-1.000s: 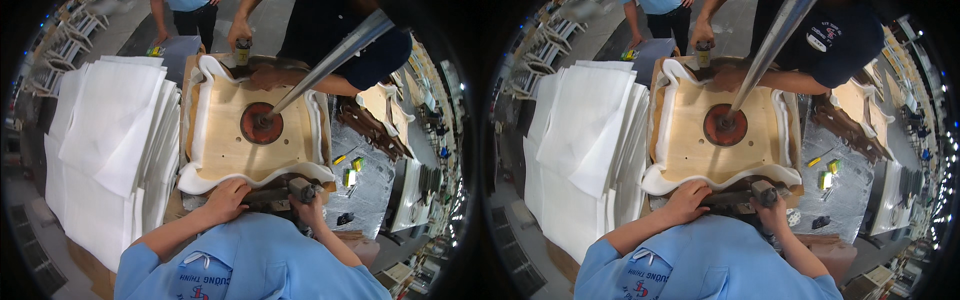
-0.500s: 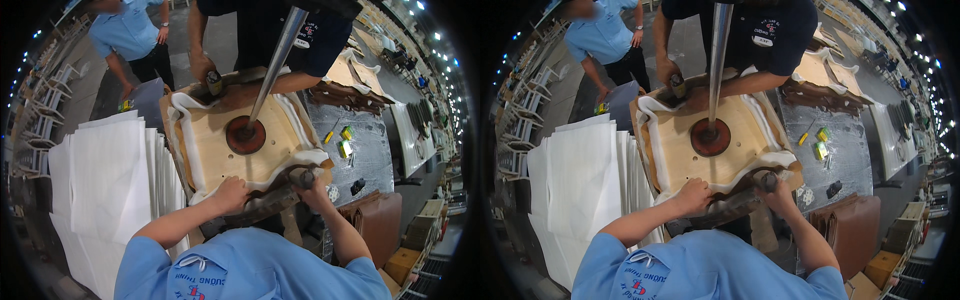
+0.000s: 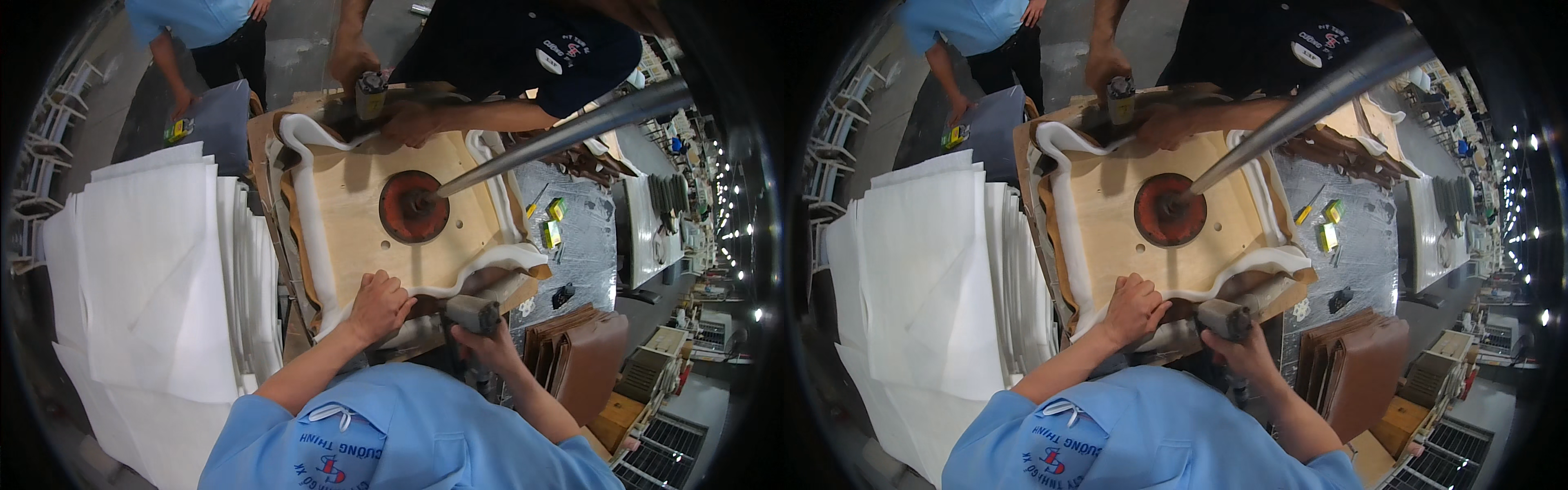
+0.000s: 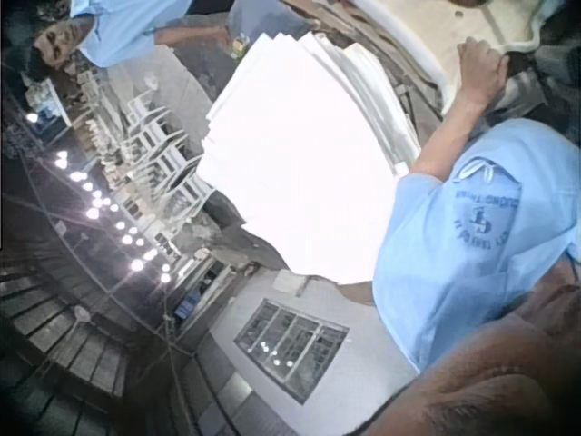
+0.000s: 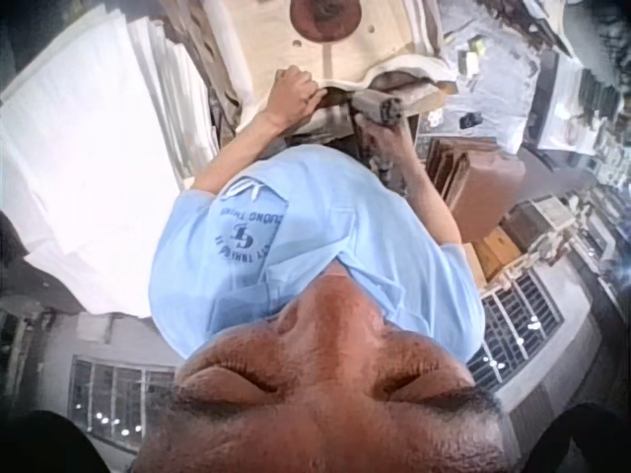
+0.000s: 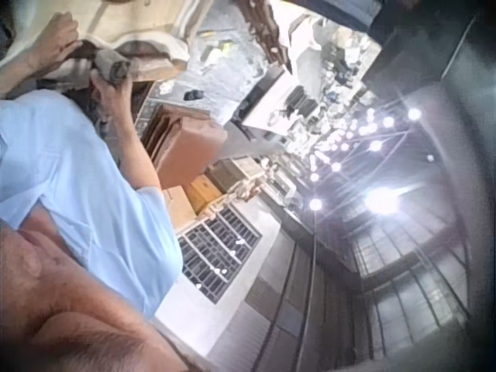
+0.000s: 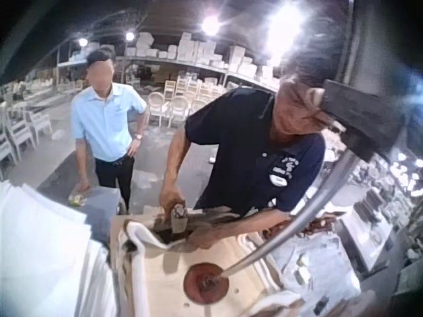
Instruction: The person places a white fabric layer over a chair seat base, then a brown leather cover, and uses a staple gun to secure the fabric to the underside of the seat. The process is repeated for multiple seats with assistance from a coworker.
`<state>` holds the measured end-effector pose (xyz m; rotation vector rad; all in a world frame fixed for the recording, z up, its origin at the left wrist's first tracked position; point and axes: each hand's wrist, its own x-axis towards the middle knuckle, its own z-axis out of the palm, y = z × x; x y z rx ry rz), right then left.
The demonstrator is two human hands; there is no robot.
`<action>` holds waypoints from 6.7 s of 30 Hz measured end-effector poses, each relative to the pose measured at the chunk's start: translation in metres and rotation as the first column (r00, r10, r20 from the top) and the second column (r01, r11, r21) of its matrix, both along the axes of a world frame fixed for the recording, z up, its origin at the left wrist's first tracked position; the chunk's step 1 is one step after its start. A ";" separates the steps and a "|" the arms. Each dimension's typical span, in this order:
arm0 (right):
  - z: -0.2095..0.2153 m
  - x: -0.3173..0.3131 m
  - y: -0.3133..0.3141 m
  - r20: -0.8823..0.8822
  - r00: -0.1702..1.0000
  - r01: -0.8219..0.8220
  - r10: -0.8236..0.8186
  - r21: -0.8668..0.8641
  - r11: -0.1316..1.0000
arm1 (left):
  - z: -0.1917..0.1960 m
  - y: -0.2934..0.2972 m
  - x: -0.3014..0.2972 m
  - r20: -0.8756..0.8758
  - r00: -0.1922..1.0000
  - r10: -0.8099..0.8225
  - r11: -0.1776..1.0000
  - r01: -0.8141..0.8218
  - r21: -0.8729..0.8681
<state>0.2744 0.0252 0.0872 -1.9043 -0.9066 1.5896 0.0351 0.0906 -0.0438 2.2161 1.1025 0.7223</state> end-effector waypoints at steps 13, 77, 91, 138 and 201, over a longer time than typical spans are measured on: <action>-0.010 -0.045 0.026 0.183 0.968 -0.164 0.172 -0.061 0.985 | -0.006 -0.001 0.008 0.058 0.993 0.099 0.995 -0.097 -0.029; -0.012 0.070 0.044 0.197 0.967 -0.157 0.159 -0.022 0.987 | 0.004 0.018 0.117 0.106 0.987 0.121 0.990 -0.113 -0.081; -0.009 0.062 0.043 0.238 0.951 -0.212 0.198 0.032 0.977 | 0.002 0.010 0.103 0.058 0.986 0.157 0.984 -0.151 -0.097; -0.012 0.033 0.045 0.258 0.951 -0.189 0.170 0.049 0.981 | 0.008 0.003 0.090 -0.031 0.980 0.196 0.967 -0.199 -0.157; 0.003 -0.027 0.024 0.212 0.963 -0.171 0.167 0.003 0.985 | -0.014 0.011 0.046 0.132 0.987 0.092 0.994 -0.084 -0.071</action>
